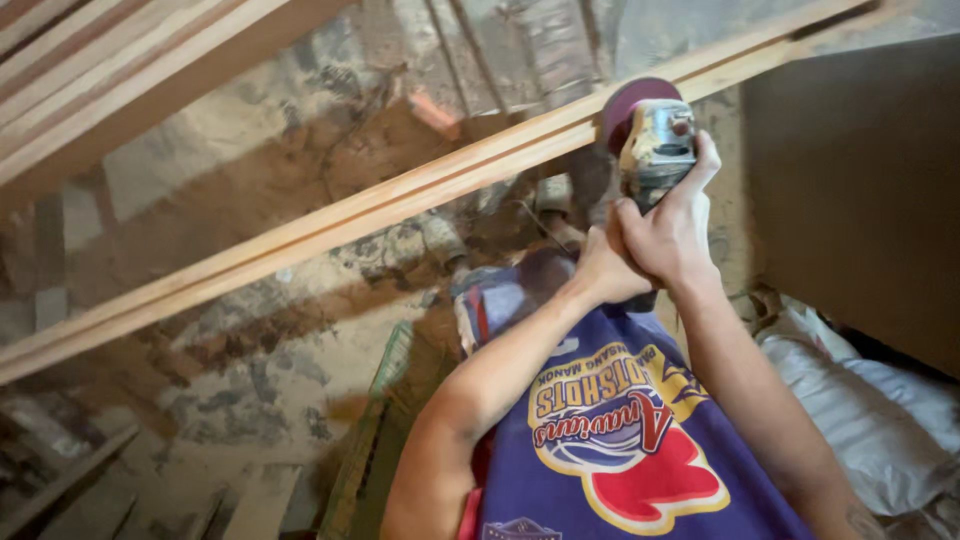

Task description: The person sands long strips of wood using a handheld power sander, moving the tool along the edges and surfaces of several pieces of lumber.

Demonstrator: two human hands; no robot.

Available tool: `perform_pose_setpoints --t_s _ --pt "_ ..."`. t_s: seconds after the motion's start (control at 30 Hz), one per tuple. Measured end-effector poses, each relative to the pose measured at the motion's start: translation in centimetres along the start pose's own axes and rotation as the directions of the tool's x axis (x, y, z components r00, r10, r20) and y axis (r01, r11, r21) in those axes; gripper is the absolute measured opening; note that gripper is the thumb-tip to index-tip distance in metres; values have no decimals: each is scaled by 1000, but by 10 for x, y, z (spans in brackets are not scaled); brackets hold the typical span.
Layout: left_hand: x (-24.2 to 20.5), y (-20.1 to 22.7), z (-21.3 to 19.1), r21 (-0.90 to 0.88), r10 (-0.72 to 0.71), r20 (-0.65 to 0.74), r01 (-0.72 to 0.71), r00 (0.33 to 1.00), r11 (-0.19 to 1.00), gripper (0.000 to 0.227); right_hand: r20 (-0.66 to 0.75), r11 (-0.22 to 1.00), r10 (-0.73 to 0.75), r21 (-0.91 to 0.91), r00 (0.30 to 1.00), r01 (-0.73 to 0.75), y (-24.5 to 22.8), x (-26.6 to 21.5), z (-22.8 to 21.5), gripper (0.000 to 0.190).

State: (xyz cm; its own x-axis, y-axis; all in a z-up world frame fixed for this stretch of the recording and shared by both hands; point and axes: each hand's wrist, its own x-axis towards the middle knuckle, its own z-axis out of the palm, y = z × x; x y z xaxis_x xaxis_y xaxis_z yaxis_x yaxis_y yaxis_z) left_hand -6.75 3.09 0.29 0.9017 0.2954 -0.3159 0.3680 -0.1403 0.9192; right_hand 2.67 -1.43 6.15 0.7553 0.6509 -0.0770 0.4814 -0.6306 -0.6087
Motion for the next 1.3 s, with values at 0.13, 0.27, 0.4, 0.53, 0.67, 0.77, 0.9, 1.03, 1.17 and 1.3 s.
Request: perform_pose_setpoints --t_s 0.13,0.27,0.4,0.53,0.67,0.77,0.9,1.03,1.17,1.3 --pt "-47 -24 -32 -60 -92 -100 87 991 994 76 156 993 79 78 985 -92 -52 -19 34 100" --pt "-91 -49 -62 -79 -128 -151 118 980 990 71 168 993 -114 48 979 107 -95 -42 66 100" --pt "-132 -74 -83 -114 -175 -192 155 966 981 67 242 994 -76 96 967 54 -132 -63 100 101" --pt "-171 -98 -103 -108 -229 -205 211 952 972 63 253 973 -213 141 944 182 -172 -80 128 101" --pt "-218 -125 -116 -261 -220 -398 120 891 958 55 490 997 -41 74 871 5 -214 -98 156 107" --pt "-236 -141 -123 -186 -157 -511 69 845 980 54 411 928 -371 130 833 349 -238 -100 177 103" --pt "-226 -130 -100 -420 -299 -447 97 843 902 52 568 980 -180 36 803 194 -235 -95 160 100" --pt "-178 -105 -62 -92 -143 -307 120 941 989 48 478 997 -55 -23 877 75 -193 -77 112 100" --pt "-132 -75 -38 -88 -108 -184 93 977 992 53 341 999 52 -29 939 -45 -147 -63 70 98" --pt "-89 -46 -16 -78 -53 -76 47 996 996 59 231 990 128 -95 965 -108 -101 -47 41 98"
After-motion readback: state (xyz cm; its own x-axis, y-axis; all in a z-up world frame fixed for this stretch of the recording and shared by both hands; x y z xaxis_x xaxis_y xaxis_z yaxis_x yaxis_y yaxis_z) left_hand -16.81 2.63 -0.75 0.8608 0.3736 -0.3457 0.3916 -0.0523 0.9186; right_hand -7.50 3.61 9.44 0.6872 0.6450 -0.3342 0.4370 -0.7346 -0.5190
